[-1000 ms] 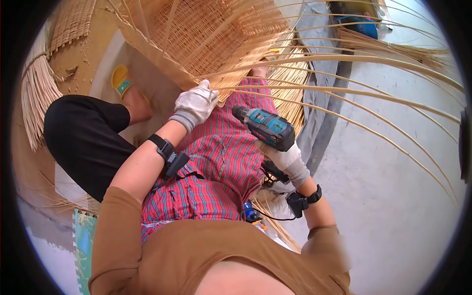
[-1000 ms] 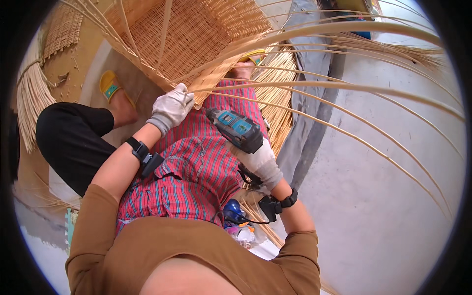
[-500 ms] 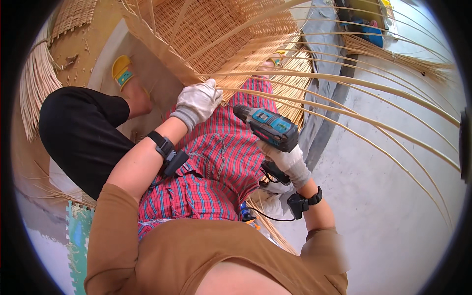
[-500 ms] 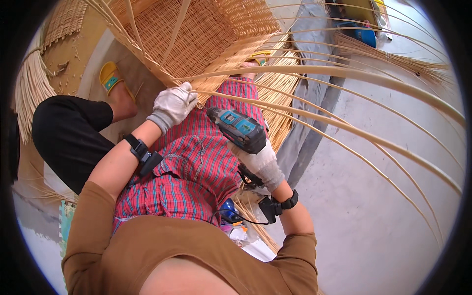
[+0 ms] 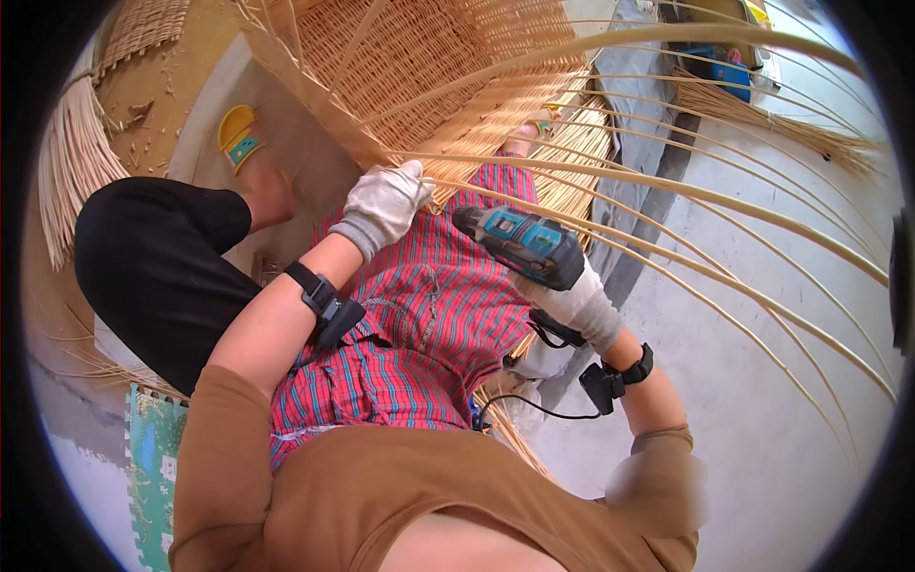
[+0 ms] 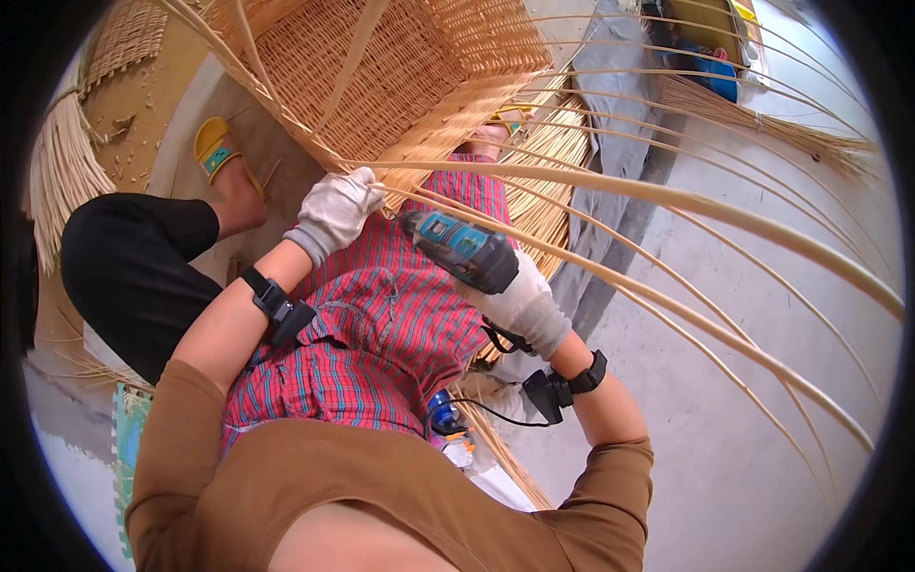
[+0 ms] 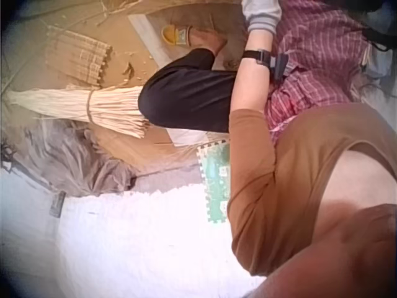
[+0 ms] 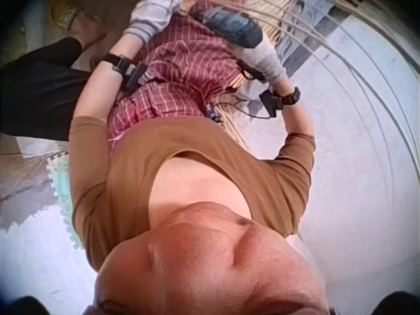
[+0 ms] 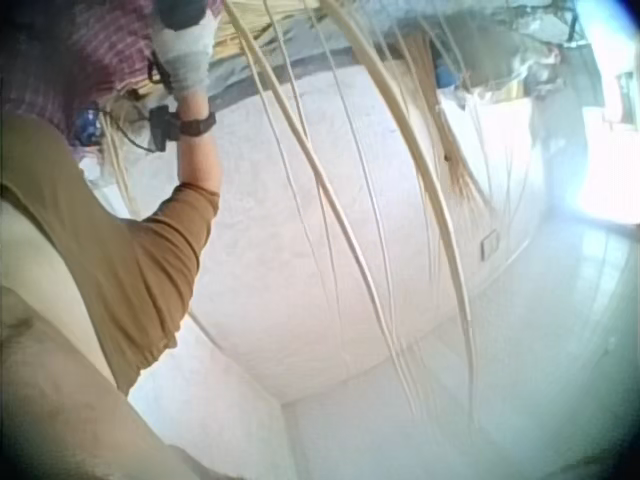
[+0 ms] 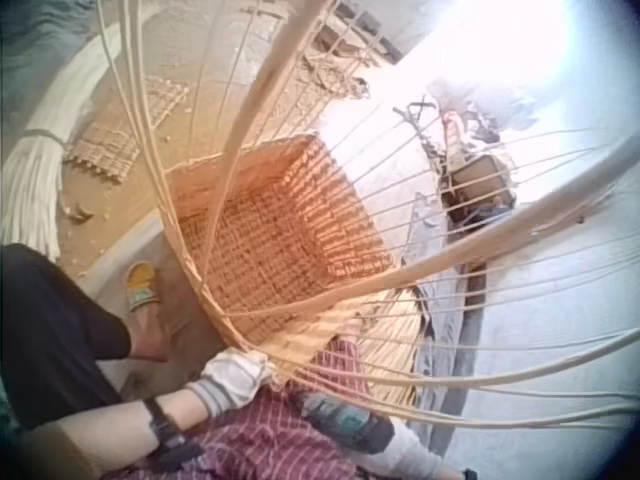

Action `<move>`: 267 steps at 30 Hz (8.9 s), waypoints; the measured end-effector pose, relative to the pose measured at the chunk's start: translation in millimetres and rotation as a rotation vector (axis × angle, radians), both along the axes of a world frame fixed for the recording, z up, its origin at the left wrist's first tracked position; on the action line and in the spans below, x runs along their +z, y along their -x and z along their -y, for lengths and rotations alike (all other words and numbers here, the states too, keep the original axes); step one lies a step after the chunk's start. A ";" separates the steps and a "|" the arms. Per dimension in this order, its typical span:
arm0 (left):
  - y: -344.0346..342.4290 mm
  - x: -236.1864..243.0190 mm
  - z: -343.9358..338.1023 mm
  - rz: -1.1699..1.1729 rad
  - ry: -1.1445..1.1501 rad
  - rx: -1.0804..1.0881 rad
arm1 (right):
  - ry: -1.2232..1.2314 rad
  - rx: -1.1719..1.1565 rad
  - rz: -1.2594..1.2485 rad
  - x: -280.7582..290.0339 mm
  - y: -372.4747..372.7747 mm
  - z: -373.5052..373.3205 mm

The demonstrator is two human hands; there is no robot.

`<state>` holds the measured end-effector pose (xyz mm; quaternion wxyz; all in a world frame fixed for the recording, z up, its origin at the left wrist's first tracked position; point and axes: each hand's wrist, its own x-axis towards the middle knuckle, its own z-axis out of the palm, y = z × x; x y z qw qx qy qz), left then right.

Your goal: The person is weaving a wicker basket, using tools such as pliers, a measuring tape, and a drill.

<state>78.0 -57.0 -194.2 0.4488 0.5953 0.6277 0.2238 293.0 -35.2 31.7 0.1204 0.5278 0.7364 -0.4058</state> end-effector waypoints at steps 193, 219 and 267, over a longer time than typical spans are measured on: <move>-28.7 -45.5 -26.9 0.541 0.230 0.545 | -0.157 -0.056 0.078 -14.3 16.5 18.6; -18.2 -34.0 -29.7 0.323 0.223 0.465 | 0.017 -0.485 0.002 102.4 -3.0 35.4; 77.2 -82.2 -112.3 0.117 -0.191 0.896 | 0.038 -0.371 -0.625 -38.0 3.7 29.2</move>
